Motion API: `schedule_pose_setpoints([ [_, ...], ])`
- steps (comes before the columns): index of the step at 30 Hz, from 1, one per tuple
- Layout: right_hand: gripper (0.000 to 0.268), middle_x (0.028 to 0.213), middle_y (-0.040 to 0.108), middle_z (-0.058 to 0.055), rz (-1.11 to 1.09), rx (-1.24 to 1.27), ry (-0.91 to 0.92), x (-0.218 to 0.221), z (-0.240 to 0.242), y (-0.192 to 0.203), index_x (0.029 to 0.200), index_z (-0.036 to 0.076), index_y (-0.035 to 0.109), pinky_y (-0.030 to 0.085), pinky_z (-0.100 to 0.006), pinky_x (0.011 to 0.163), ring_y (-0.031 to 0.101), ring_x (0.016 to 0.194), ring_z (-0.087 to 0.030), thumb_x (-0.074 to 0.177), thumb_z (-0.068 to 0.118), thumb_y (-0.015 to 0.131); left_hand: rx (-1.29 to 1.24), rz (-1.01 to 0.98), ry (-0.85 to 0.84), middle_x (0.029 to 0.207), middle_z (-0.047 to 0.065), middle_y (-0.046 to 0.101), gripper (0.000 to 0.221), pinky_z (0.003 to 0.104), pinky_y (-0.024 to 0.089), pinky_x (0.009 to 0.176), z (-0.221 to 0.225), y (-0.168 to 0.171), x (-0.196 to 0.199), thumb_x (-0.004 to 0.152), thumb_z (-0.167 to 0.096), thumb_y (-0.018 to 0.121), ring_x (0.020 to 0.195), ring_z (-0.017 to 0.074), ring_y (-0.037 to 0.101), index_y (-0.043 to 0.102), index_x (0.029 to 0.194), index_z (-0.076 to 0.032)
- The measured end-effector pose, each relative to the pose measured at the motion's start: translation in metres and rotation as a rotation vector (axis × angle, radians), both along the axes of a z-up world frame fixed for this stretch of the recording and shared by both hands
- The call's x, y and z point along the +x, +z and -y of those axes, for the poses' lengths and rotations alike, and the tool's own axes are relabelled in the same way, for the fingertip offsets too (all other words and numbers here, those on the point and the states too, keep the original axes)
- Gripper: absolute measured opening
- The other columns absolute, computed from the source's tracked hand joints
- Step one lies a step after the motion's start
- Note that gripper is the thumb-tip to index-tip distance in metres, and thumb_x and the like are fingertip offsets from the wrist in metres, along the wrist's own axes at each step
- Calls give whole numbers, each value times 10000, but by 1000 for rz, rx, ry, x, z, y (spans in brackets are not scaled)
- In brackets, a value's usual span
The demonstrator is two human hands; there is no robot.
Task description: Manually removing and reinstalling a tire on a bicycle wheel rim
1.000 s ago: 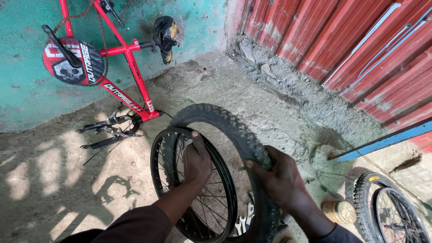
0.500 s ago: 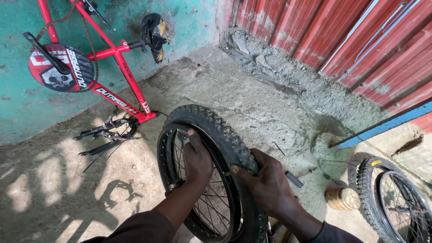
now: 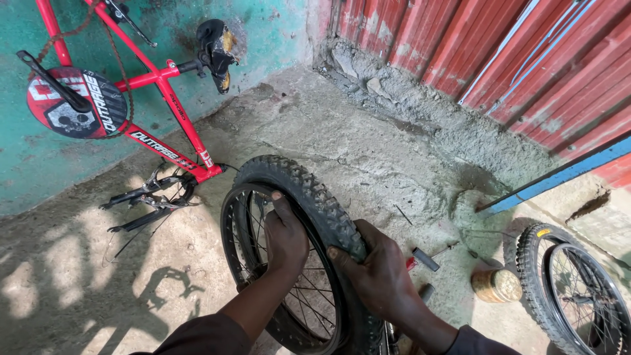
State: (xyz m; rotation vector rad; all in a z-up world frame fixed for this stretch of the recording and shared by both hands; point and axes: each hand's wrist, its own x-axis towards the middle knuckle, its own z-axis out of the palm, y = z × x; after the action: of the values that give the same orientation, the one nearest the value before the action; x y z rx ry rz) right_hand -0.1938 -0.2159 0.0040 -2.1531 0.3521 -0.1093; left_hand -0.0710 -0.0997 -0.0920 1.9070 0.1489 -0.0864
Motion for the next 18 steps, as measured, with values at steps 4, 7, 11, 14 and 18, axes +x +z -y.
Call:
schedule_pose_setpoints([
  [4,307,712,687,-53,65,-58,43,0,2,-10,1048,59,649,475,-353,499,559,544,-148,880,290,761,-20,29,-39,612,137,507,734,531,447,644,-2,4,2,1049,-572,149,516,299,491,485,676,-37],
  [7,400,642,667,-40,-50,-51,86,5,9,-5,1154,54,637,485,-356,424,581,462,-164,894,345,730,-17,-86,-37,818,200,605,797,517,498,816,0,13,3,1023,-607,129,717,346,615,563,942,56],
  [11,276,611,660,-34,-38,34,73,4,11,8,1092,34,678,426,-322,389,527,430,-141,895,218,739,-65,-133,-16,928,244,676,859,528,495,884,3,21,4,991,-642,113,822,400,670,600,1044,64],
  [14,300,697,719,-66,-73,111,65,5,12,14,1119,22,708,506,-319,472,611,513,-159,884,207,733,-129,-116,-45,801,171,632,798,499,497,794,4,21,2,1013,-605,121,700,325,623,604,967,29],
  [18,453,928,763,-134,-131,381,11,5,11,18,1324,-13,633,541,-337,626,651,694,-191,892,102,701,-147,-102,-74,1278,250,669,854,486,505,1003,9,12,4,1018,-588,120,1127,406,680,579,1261,90],
])
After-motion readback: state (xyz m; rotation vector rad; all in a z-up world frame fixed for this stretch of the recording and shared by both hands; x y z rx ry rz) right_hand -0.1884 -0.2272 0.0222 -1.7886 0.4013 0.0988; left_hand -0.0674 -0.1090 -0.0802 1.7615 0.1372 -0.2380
